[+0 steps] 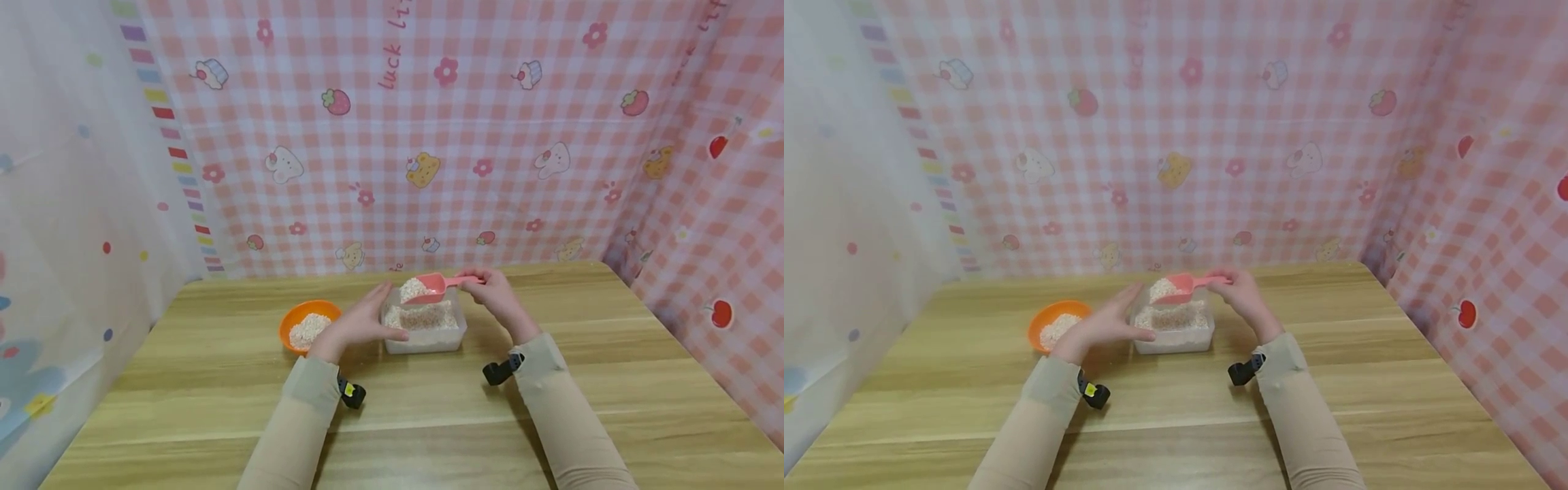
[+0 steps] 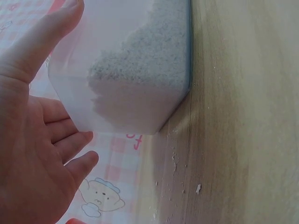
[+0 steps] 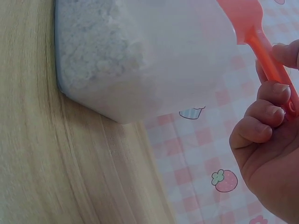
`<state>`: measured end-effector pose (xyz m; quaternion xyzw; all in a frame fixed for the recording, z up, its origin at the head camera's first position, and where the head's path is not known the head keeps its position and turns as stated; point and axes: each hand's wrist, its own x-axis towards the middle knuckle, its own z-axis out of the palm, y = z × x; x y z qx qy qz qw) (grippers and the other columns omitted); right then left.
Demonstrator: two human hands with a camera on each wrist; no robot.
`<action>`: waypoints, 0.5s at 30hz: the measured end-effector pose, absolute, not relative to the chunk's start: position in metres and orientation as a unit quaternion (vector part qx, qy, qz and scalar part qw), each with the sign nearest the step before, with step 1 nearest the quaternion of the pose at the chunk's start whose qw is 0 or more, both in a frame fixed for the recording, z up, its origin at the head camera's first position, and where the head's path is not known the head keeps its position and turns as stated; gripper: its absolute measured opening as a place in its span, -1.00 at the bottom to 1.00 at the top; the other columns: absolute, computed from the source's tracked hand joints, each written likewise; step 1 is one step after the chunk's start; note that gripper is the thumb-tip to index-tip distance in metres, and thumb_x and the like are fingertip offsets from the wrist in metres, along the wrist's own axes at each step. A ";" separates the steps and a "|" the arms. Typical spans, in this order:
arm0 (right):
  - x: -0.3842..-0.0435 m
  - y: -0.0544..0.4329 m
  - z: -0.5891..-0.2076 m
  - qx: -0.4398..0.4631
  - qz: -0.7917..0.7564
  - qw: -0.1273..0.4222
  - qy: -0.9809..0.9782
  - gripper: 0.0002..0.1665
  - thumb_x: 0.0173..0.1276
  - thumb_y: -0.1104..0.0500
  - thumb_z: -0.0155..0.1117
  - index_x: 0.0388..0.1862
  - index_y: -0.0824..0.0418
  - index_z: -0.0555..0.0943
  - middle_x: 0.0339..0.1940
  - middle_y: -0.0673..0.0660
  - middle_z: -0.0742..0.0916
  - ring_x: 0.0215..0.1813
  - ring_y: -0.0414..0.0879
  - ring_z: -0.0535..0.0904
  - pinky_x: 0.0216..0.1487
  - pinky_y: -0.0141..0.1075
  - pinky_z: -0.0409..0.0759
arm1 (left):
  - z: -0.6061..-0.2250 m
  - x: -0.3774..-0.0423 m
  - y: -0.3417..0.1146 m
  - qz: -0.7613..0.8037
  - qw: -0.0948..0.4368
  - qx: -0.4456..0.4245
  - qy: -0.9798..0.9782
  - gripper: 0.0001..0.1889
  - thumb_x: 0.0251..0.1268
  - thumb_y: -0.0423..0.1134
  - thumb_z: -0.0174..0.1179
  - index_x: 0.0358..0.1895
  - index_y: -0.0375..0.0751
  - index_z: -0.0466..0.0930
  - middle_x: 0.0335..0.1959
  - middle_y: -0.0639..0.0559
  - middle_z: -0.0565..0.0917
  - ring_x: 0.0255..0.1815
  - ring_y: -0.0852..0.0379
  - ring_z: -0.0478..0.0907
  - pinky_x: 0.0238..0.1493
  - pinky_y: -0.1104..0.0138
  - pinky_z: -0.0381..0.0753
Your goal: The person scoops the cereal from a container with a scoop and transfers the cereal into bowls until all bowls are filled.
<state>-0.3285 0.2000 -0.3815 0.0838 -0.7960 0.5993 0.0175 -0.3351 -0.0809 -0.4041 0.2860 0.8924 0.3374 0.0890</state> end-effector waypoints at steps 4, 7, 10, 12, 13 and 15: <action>-0.337 0.205 -0.393 0.081 0.606 0.020 -0.791 -0.68 0.34 0.26 0.20 -0.03 0.47 0.59 -0.62 -0.02 0.47 -0.52 -0.17 0.29 -0.45 -0.38 0.32 | -0.404 -0.336 -0.080 0.331 0.089 0.286 0.895 0.22 -0.02 0.15 0.46 0.57 -0.18 -0.20 0.57 -0.08 -0.14 0.54 -0.05 -0.13 0.46 0.04 0.01; -0.338 0.206 -0.396 0.082 0.603 0.025 -0.793 -0.67 0.33 0.23 0.22 -0.04 0.45 0.60 -0.61 -0.02 0.47 -0.52 -0.18 0.29 -0.45 -0.38 0.32 | -0.403 -0.335 -0.079 0.326 0.088 0.286 0.897 0.22 -0.03 0.15 0.46 0.57 -0.18 -0.20 0.57 -0.08 -0.13 0.54 -0.05 -0.12 0.46 0.05 0.02; -0.338 0.206 -0.397 0.082 0.600 0.029 -0.795 -0.67 0.32 0.21 0.23 -0.05 0.43 0.61 -0.62 -0.02 0.47 -0.54 -0.17 0.29 -0.45 -0.37 0.31 | -0.403 -0.335 -0.079 0.326 0.089 0.285 0.897 0.22 -0.03 0.15 0.46 0.57 -0.19 -0.20 0.57 -0.09 -0.13 0.54 -0.05 -0.12 0.46 0.05 0.01; -0.338 0.206 -0.396 0.086 0.598 0.031 -0.796 -0.67 0.32 0.21 0.22 -0.04 0.43 0.60 -0.60 -0.01 0.48 -0.56 -0.17 0.27 -0.45 -0.35 0.30 | -0.403 -0.335 -0.080 0.328 0.090 0.285 0.896 0.22 -0.03 0.15 0.46 0.57 -0.19 -0.20 0.57 -0.09 -0.14 0.54 -0.05 -0.13 0.46 0.05 0.00; -0.337 0.206 -0.396 0.088 0.596 0.032 -0.797 -0.67 0.32 0.21 0.21 -0.04 0.43 0.60 -0.60 -0.01 0.48 -0.57 -0.17 0.26 -0.45 -0.35 0.29 | -0.404 -0.335 -0.080 0.329 0.090 0.285 0.896 0.22 -0.03 0.15 0.46 0.57 -0.19 -0.20 0.57 -0.09 -0.14 0.54 -0.05 -0.13 0.46 0.05 0.00; -0.338 0.205 -0.395 0.086 0.596 0.032 -0.798 -0.67 0.32 0.21 0.21 -0.04 0.41 0.61 -0.57 -0.01 0.50 -0.59 -0.17 0.25 -0.45 -0.33 0.29 | -0.404 -0.336 -0.081 0.328 0.090 0.285 0.896 0.22 -0.02 0.14 0.46 0.57 -0.18 -0.20 0.57 -0.09 -0.14 0.54 -0.05 -0.13 0.46 0.05 0.00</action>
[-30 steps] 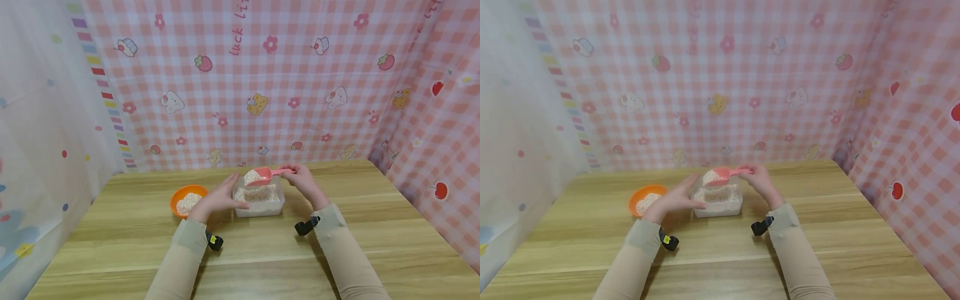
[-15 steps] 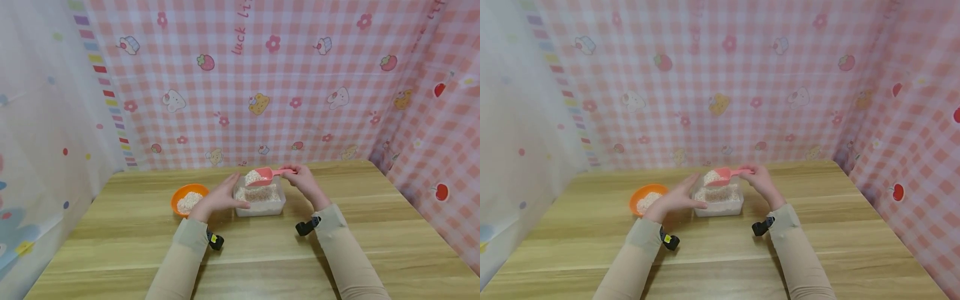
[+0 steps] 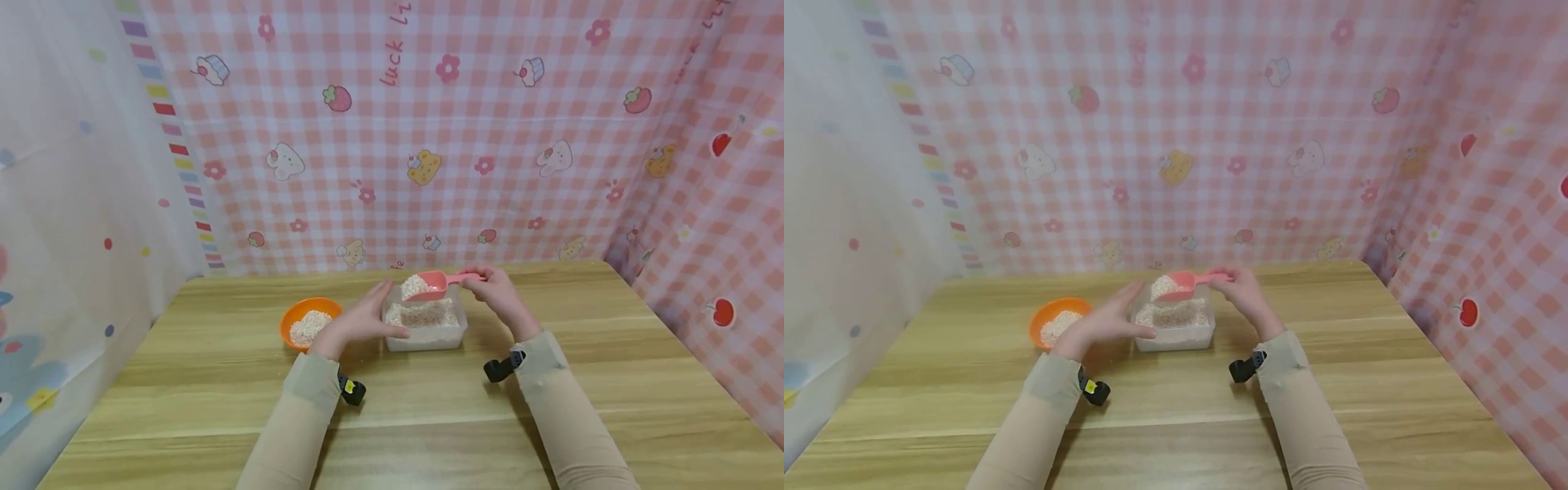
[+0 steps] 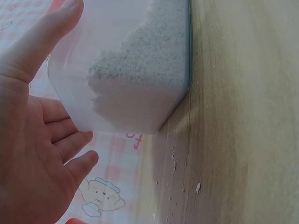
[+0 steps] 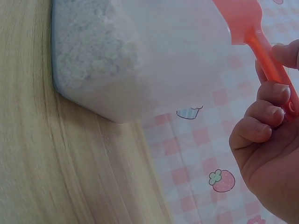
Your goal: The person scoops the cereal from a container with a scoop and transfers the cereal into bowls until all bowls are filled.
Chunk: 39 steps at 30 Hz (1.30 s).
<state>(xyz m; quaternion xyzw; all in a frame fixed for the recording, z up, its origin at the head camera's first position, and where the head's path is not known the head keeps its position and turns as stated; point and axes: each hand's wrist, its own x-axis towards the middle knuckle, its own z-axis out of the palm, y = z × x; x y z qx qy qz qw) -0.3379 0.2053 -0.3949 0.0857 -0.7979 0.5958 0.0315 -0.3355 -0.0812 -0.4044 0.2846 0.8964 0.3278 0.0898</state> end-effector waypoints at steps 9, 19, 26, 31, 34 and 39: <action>-0.336 0.206 -0.389 0.087 0.599 0.034 -0.795 -0.64 0.31 0.23 0.19 0.01 0.44 0.60 -0.57 -0.03 0.53 -0.60 -0.20 0.25 -0.48 -0.36 0.29 | -0.403 -0.335 -0.081 0.334 0.090 0.285 0.894 0.21 -0.01 0.10 0.47 0.56 -0.21 -0.19 0.57 -0.11 -0.13 0.54 -0.05 -0.13 0.46 0.06 -0.01; -0.340 0.210 -0.386 0.095 0.591 0.041 -0.800 -0.64 0.32 0.24 0.20 0.00 0.45 0.60 -0.56 -0.03 0.55 -0.59 -0.20 0.27 -0.48 -0.38 0.29 | -0.400 -0.335 -0.081 0.323 0.088 0.293 0.896 0.21 -0.01 0.11 0.46 0.56 -0.26 -0.19 0.57 -0.15 -0.14 0.55 -0.07 -0.15 0.47 0.08 -0.04; -0.340 0.209 -0.377 0.108 0.575 0.045 -0.810 -0.68 0.33 0.25 0.21 -0.04 0.45 0.62 -0.47 0.02 0.63 -0.50 -0.18 0.32 -0.39 -0.35 0.38 | -0.396 -0.337 -0.082 0.320 0.085 0.303 0.894 0.21 0.01 0.11 0.45 0.56 -0.24 -0.21 0.57 -0.15 -0.13 0.54 -0.09 -0.14 0.47 0.05 -0.05; -0.344 0.208 -0.376 0.110 0.583 0.035 -0.804 -0.68 0.36 0.22 0.20 0.00 0.41 0.62 -0.64 0.02 0.48 -0.59 -0.18 0.25 -0.45 -0.35 0.31 | -0.387 -0.340 -0.089 0.334 0.078 0.306 0.888 0.18 0.05 0.06 0.44 0.57 -0.16 -0.23 0.57 -0.13 -0.12 0.54 -0.12 -0.12 0.46 0.01 -0.04; -0.343 0.206 -0.373 0.112 0.588 0.036 -0.800 -0.68 0.37 0.20 0.21 0.00 0.39 0.62 -0.69 -0.01 0.42 -0.61 -0.17 0.23 -0.48 -0.36 0.26 | -0.383 -0.341 -0.093 0.335 0.071 0.305 0.889 0.18 0.04 0.09 0.44 0.58 -0.11 -0.23 0.57 -0.10 -0.11 0.54 -0.11 -0.10 0.46 0.01 -0.01; -0.343 0.204 -0.370 0.118 0.592 0.045 -0.796 -0.70 0.35 0.20 0.20 -0.04 0.39 0.62 -0.66 0.02 0.43 -0.61 -0.17 0.21 -0.49 -0.34 0.25 | -0.378 -0.339 -0.099 0.341 0.073 0.296 0.889 0.18 0.02 0.12 0.44 0.58 -0.12 -0.20 0.57 -0.10 -0.11 0.54 -0.12 -0.12 0.45 -0.03 -0.01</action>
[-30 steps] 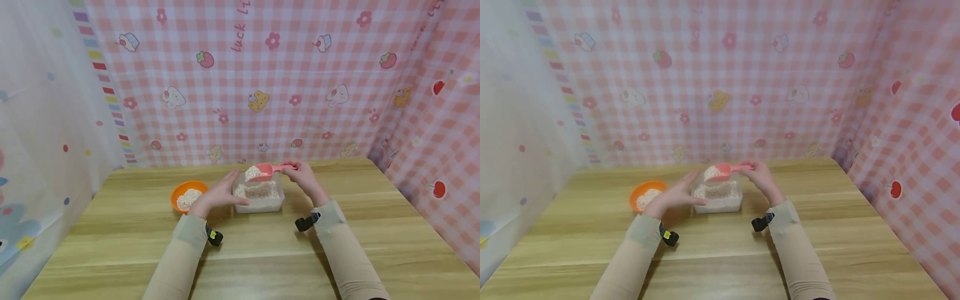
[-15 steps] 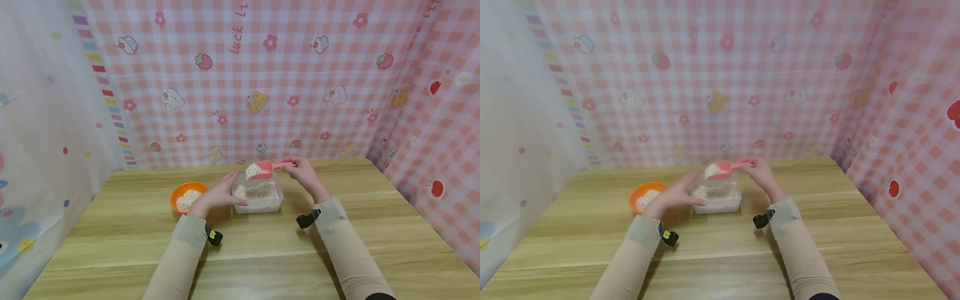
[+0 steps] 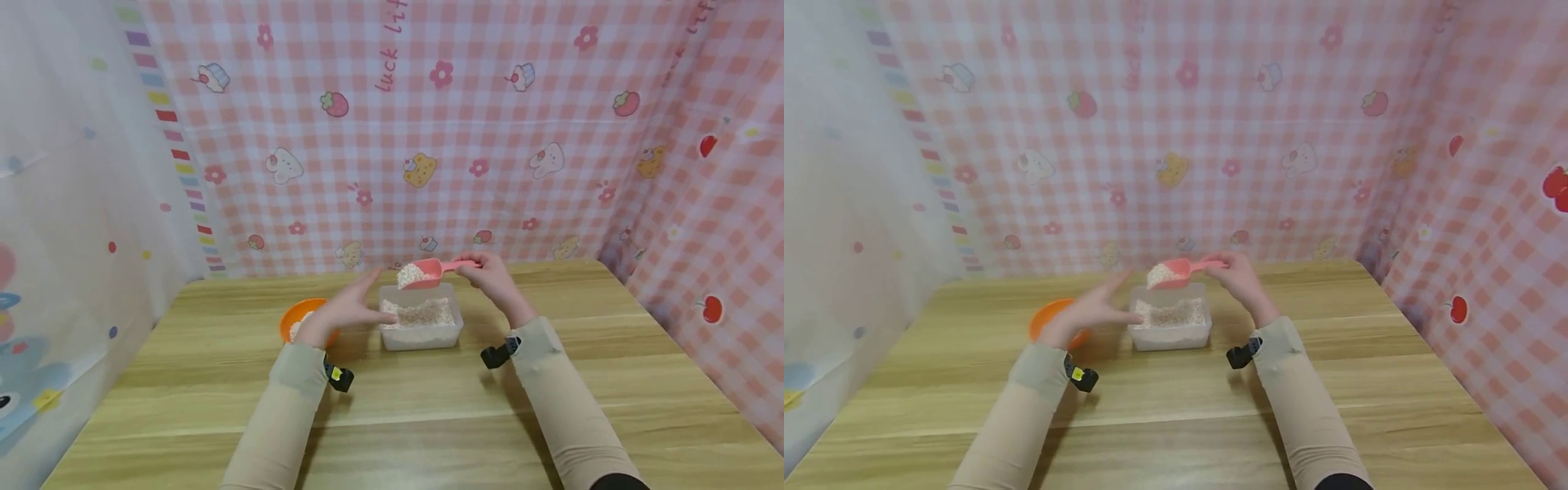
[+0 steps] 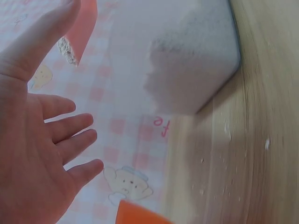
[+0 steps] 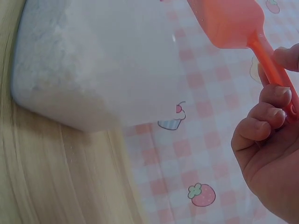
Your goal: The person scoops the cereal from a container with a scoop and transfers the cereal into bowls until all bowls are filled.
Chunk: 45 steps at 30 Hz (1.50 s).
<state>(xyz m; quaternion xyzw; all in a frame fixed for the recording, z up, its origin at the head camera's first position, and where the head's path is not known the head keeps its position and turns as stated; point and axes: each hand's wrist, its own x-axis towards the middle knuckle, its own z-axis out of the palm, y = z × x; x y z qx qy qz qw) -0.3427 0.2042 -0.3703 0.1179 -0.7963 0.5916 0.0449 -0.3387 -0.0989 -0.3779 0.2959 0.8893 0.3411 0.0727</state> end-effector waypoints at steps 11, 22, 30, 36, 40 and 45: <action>-0.352 0.181 -0.370 0.123 0.589 0.030 -0.798 -0.72 0.31 0.20 0.21 -0.08 0.35 0.65 -0.44 0.02 0.60 -0.50 -0.15 0.28 -0.45 -0.37 0.30 | -0.376 -0.331 -0.138 0.354 0.053 0.263 0.896 0.15 0.04 0.11 0.43 0.58 0.04 -0.20 0.59 0.05 -0.23 0.55 -0.07 -0.17 0.42 -0.08 0.07; -0.357 0.156 -0.377 0.146 0.601 0.016 -0.785 -0.74 0.30 0.26 0.17 -0.09 0.34 0.64 -0.69 -0.04 0.42 -0.63 -0.16 0.19 -0.52 -0.37 0.23 | -0.390 -0.329 -0.177 0.339 0.035 0.236 0.910 0.16 0.03 0.10 0.45 0.58 -0.07 -0.17 0.58 -0.06 -0.14 0.54 -0.12 -0.12 0.42 -0.08 0.06; -0.359 0.137 -0.380 0.150 0.598 0.007 -0.788 -0.74 0.27 0.24 0.18 -0.11 0.30 0.66 -0.62 -0.02 0.46 -0.58 -0.15 0.23 -0.50 -0.38 0.26 | -0.395 -0.320 -0.197 0.336 0.036 0.222 0.915 0.17 0.01 0.07 0.46 0.58 -0.11 -0.18 0.57 -0.17 -0.10 0.52 -0.21 -0.08 0.39 -0.15 0.08; -0.362 0.122 -0.382 0.164 0.599 0.006 -0.784 -0.75 0.28 0.24 0.19 -0.11 0.29 0.68 -0.60 0.00 0.49 -0.59 -0.16 0.23 -0.53 -0.37 0.27 | -0.398 -0.319 -0.211 0.335 0.052 0.209 0.917 0.25 -0.06 0.08 0.49 0.57 -0.22 -0.21 0.55 -0.27 -0.12 0.52 -0.26 -0.12 0.40 -0.16 0.03; -0.364 0.110 -0.382 0.168 0.597 0.000 -0.784 -0.75 0.26 0.23 0.20 -0.12 0.27 0.69 -0.56 0.08 0.53 -0.58 -0.16 0.24 -0.51 -0.37 0.28 | -0.397 -0.317 -0.217 0.343 0.065 0.201 0.915 0.28 -0.11 0.09 0.52 0.57 -0.22 -0.23 0.55 -0.29 -0.15 0.52 -0.28 -0.15 0.40 -0.18 -0.01; -0.364 0.097 -0.381 0.174 0.597 -0.008 -0.783 -0.75 0.26 0.26 0.19 -0.12 0.29 0.68 -0.60 0.05 0.50 -0.62 -0.18 0.22 -0.55 -0.39 0.26 | -0.395 -0.315 -0.219 0.344 0.082 0.195 0.915 0.28 -0.11 0.06 0.52 0.57 -0.22 -0.23 0.55 -0.29 -0.12 0.51 -0.28 -0.13 0.41 -0.18 -0.03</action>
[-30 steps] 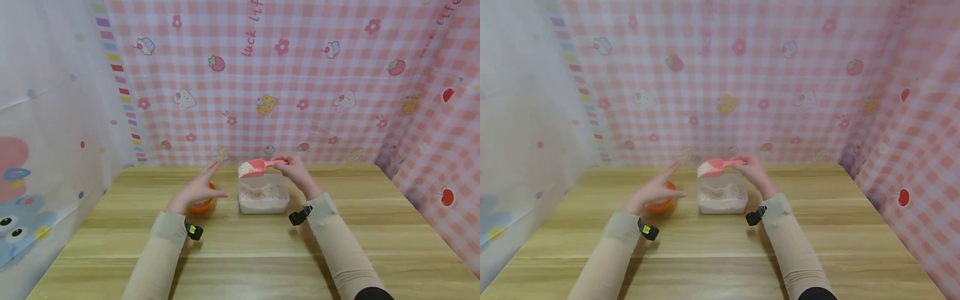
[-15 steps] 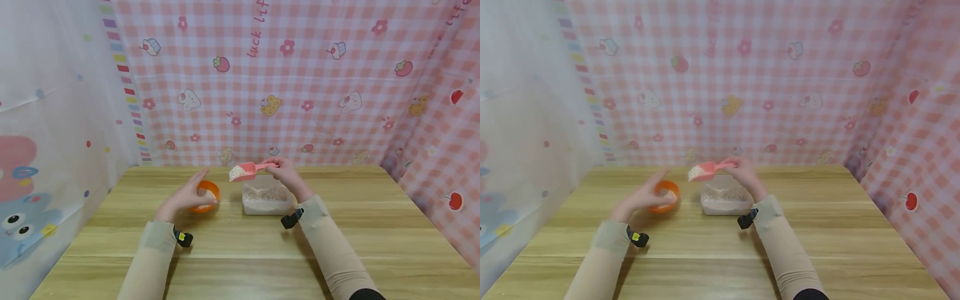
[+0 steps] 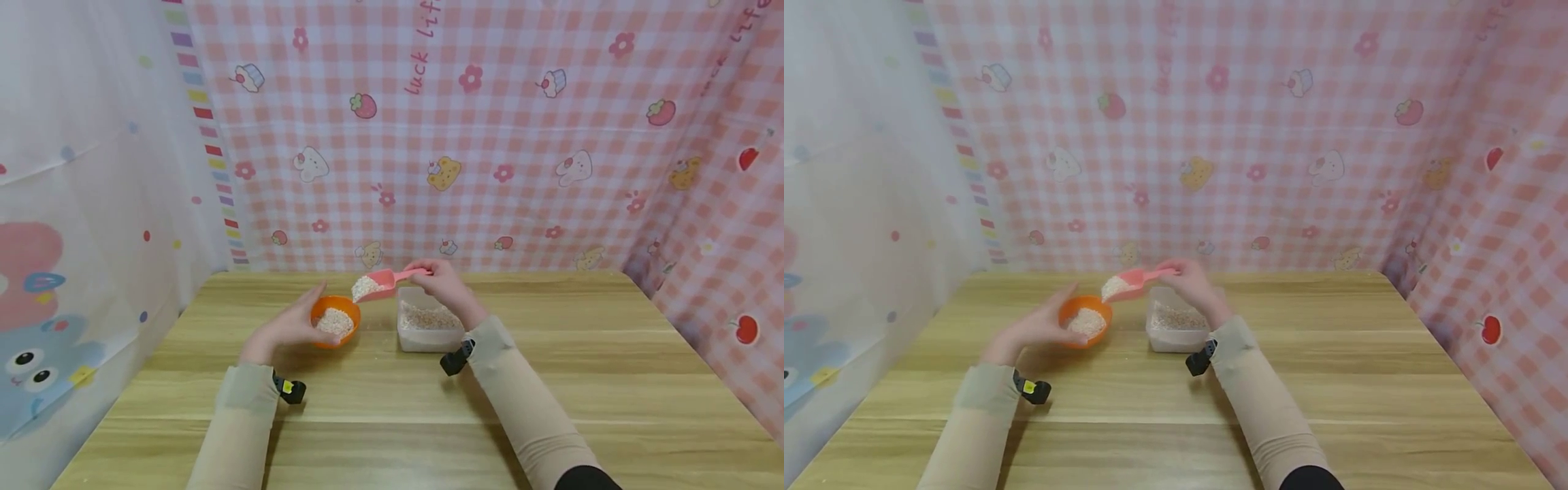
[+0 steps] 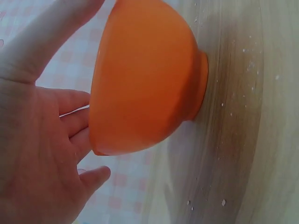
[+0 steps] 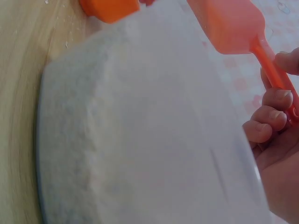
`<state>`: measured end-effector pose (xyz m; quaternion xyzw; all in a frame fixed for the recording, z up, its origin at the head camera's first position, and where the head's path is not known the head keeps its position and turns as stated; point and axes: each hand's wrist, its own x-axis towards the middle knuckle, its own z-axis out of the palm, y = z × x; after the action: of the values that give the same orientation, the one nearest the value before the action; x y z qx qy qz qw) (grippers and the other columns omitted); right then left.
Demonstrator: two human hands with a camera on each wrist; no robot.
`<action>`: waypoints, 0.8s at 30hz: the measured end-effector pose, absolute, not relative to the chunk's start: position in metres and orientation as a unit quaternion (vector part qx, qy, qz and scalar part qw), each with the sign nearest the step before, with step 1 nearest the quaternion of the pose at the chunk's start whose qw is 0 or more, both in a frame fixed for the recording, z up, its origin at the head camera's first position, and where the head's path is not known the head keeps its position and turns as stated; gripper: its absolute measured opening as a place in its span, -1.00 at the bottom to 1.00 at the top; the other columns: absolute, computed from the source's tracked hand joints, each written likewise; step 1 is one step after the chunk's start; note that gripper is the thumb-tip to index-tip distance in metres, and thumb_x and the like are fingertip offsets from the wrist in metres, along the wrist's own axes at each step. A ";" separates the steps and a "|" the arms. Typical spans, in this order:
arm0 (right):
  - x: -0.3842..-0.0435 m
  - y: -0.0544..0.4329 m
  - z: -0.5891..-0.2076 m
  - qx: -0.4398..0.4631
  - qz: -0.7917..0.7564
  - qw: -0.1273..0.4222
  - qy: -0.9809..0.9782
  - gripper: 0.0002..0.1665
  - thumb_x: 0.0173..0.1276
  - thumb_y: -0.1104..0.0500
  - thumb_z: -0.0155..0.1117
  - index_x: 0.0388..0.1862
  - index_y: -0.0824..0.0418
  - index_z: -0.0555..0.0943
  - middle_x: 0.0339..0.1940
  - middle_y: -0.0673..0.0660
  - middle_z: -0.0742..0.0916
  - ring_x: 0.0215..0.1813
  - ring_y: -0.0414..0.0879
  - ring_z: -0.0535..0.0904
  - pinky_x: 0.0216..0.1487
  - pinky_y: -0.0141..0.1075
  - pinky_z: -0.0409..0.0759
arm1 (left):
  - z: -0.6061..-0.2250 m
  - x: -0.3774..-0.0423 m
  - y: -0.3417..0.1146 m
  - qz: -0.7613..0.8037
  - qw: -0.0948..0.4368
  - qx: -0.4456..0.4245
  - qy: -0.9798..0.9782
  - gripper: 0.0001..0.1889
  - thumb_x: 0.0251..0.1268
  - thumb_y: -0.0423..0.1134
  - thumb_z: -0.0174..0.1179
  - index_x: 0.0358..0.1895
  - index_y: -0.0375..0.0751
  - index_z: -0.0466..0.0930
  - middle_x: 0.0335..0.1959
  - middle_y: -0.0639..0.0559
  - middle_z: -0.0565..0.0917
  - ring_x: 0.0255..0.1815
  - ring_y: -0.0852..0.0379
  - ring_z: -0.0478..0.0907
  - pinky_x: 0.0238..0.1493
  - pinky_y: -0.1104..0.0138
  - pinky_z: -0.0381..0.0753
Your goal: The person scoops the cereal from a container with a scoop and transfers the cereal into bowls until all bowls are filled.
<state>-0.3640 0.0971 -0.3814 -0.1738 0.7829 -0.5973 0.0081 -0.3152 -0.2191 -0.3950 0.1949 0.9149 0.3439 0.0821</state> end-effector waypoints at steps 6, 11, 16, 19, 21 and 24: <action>-0.364 0.085 -0.383 -0.187 -0.594 0.016 0.782 -0.77 0.26 0.27 0.20 -0.14 0.29 0.69 -0.66 -0.01 0.46 -0.63 -0.18 0.22 -0.57 -0.39 0.25 | -0.398 -0.315 -0.221 0.341 0.086 0.190 0.917 0.25 -0.11 0.02 0.52 0.54 -0.35 -0.16 0.52 -0.34 -0.04 0.49 -0.28 -0.06 0.41 -0.15 0.01; -0.365 0.076 -0.385 -0.185 -0.592 0.021 0.784 -0.79 0.26 0.27 0.21 -0.16 0.30 0.68 -0.61 0.04 0.48 -0.63 -0.17 0.23 -0.59 -0.40 0.24 | -0.400 -0.317 -0.224 0.337 0.091 0.190 0.918 0.26 -0.14 0.04 0.54 0.52 -0.40 -0.13 0.52 -0.35 -0.02 0.48 -0.29 -0.02 0.41 -0.13 0.03; -0.365 0.066 -0.388 -0.189 -0.597 0.028 0.780 -0.78 0.27 0.29 0.23 -0.13 0.33 0.67 -0.56 0.07 0.52 -0.62 -0.19 0.25 -0.59 -0.42 0.25 | -0.401 -0.318 -0.227 0.335 0.095 0.189 0.918 0.27 -0.16 0.05 0.55 0.52 -0.42 -0.14 0.52 -0.35 -0.02 0.48 -0.27 0.00 0.42 -0.10 0.02; -0.364 0.061 -0.389 -0.191 -0.595 0.031 0.780 -0.78 0.26 0.30 0.23 -0.13 0.34 0.68 -0.57 0.05 0.53 -0.62 -0.20 0.25 -0.60 -0.42 0.25 | -0.401 -0.318 -0.228 0.337 0.101 0.190 0.917 0.28 -0.16 0.05 0.54 0.50 -0.47 -0.13 0.50 -0.38 0.01 0.47 -0.29 0.02 0.42 -0.11 0.03; -0.364 0.057 -0.390 -0.192 -0.596 0.032 0.779 -0.78 0.26 0.30 0.23 -0.14 0.35 0.67 -0.57 0.03 0.51 -0.60 -0.20 0.25 -0.58 -0.42 0.24 | -0.401 -0.317 -0.228 0.338 0.106 0.187 0.916 0.27 -0.16 0.05 0.54 0.50 -0.47 -0.12 0.50 -0.37 0.03 0.47 -0.28 0.03 0.42 -0.11 0.03; -0.364 0.052 -0.390 -0.193 -0.593 0.032 0.781 -0.79 0.27 0.30 0.25 -0.14 0.35 0.67 -0.57 0.00 0.50 -0.56 -0.20 0.25 -0.53 -0.42 0.24 | -0.401 -0.317 -0.227 0.337 0.107 0.185 0.917 0.26 -0.16 0.06 0.54 0.50 -0.46 -0.11 0.49 -0.37 0.04 0.46 -0.28 0.05 0.41 -0.12 0.05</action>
<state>-0.3644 0.0522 -0.3902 -0.1930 0.7812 -0.5928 0.0322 -0.3175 -0.2275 -0.4012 0.1854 0.9170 0.3366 0.1070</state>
